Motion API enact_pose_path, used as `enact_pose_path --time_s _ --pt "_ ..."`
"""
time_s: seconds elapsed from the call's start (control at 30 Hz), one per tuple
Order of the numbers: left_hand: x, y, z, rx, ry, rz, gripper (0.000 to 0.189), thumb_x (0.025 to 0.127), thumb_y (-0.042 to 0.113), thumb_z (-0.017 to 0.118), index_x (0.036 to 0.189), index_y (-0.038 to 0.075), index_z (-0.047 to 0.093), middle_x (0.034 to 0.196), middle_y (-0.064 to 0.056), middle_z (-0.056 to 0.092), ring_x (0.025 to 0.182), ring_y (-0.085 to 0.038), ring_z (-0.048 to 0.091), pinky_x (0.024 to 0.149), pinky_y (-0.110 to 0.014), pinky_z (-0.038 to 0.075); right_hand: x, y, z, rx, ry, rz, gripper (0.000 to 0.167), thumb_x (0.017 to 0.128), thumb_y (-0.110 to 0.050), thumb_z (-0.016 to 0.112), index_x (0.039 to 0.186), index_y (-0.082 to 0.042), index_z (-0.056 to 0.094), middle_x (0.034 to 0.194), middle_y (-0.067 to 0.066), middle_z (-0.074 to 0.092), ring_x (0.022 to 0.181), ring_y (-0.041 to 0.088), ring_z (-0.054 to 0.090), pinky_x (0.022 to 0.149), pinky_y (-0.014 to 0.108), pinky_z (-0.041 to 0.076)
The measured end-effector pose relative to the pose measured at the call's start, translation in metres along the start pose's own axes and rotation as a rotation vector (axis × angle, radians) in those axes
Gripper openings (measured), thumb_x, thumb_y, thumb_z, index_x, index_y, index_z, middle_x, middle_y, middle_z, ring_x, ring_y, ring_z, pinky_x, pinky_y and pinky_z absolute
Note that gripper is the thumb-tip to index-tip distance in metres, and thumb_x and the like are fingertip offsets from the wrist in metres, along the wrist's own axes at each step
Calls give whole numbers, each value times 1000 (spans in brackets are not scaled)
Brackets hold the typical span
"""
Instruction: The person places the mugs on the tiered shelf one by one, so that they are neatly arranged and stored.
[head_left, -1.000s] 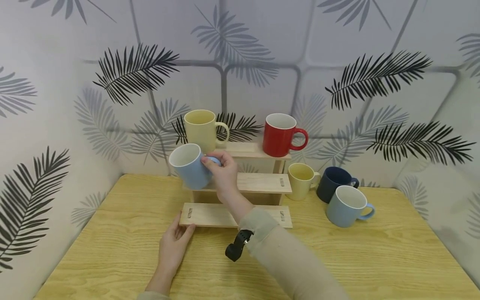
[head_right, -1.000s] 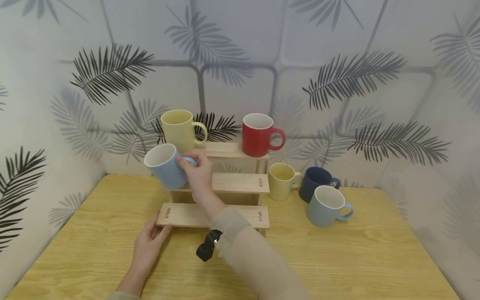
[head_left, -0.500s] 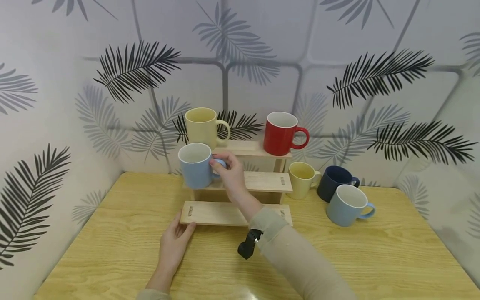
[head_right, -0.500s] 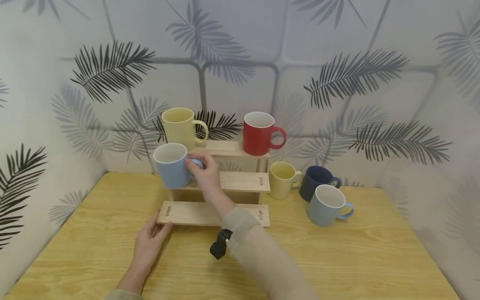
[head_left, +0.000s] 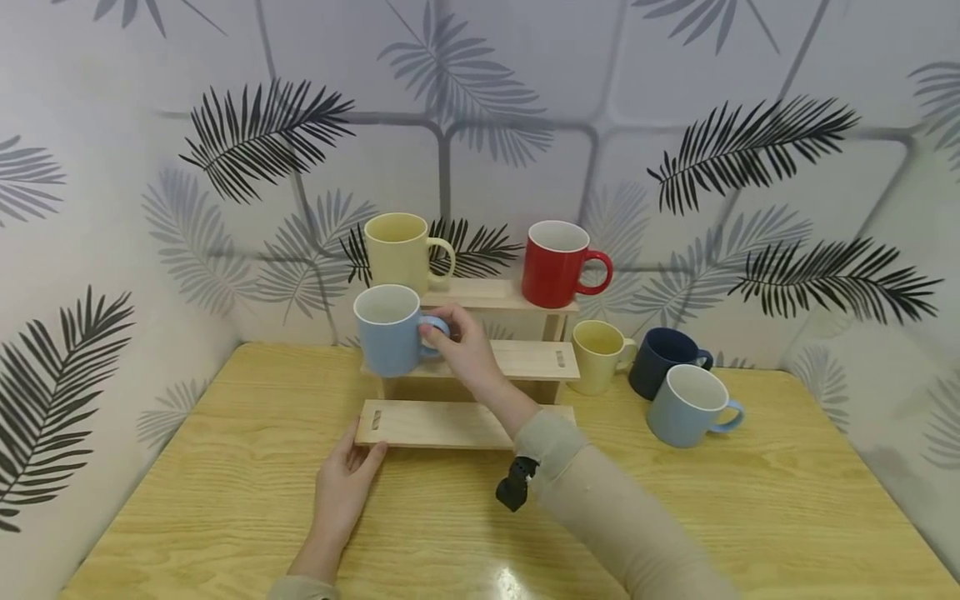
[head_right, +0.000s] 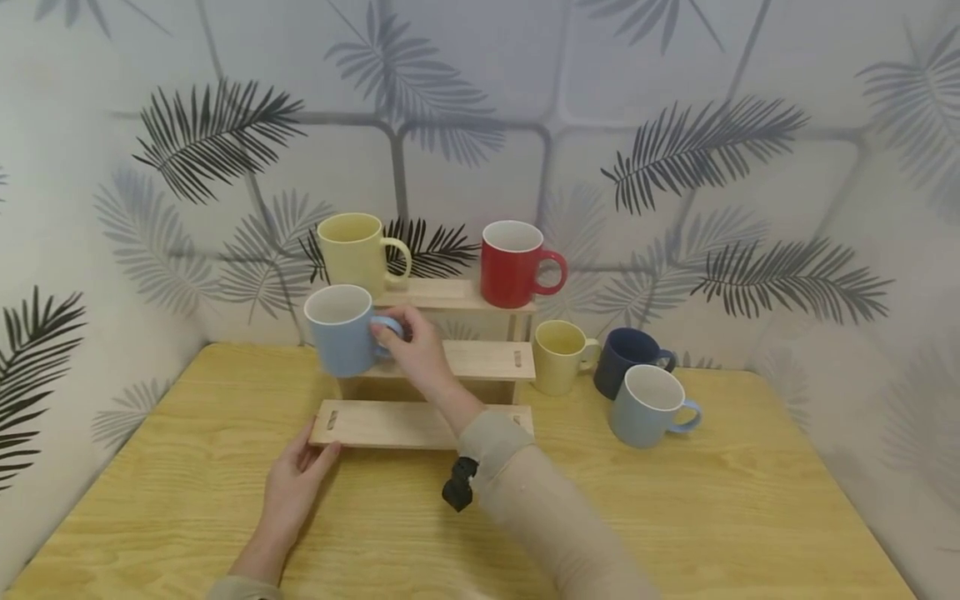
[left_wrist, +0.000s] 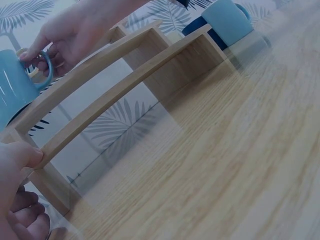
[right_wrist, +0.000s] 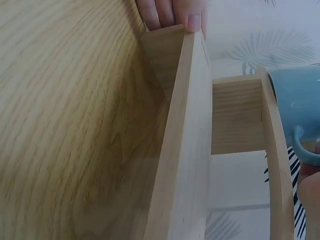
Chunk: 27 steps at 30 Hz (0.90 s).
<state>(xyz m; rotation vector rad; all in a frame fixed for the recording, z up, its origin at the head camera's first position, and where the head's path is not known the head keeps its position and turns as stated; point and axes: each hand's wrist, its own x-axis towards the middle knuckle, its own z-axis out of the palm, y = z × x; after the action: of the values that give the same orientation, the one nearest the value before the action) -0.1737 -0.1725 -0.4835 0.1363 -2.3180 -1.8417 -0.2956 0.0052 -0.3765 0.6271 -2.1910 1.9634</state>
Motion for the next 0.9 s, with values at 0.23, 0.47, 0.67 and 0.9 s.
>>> enact_pose_path --time_s 0.23,0.47,0.67,0.9 --pt "0 1 0 -13 -11 -4 77 93 35 63 149 0 25 150 -22 29 133 -36 37 105 -31 37 -7 -7 -15 -130 -68 38 38 89 -12 69 124 -5 55 119 9 59 113 22 55 99 35 47" --pt "0 0 0 -21 -10 -2 76 93 34 63 149 0 25 150 -22 29 133 -37 36 106 -32 36 -24 -14 -36 -132 -96 90 49 89 -10 69 132 0 49 132 14 54 123 26 50 105 36 41" --pt "-1 0 1 -17 -15 -9 76 93 34 63 150 1 24 150 -22 29 133 -36 36 105 -31 37 -42 -14 -58 -161 -136 82 47 89 -10 69 130 2 50 132 16 53 125 27 49 105 36 41" --pt "-1 1 1 -10 -13 -14 77 93 36 63 150 1 24 150 -22 29 133 -37 36 105 -32 37 -62 -10 -82 -200 -138 30 47 86 -7 71 128 4 51 132 22 52 124 29 49 104 37 42"
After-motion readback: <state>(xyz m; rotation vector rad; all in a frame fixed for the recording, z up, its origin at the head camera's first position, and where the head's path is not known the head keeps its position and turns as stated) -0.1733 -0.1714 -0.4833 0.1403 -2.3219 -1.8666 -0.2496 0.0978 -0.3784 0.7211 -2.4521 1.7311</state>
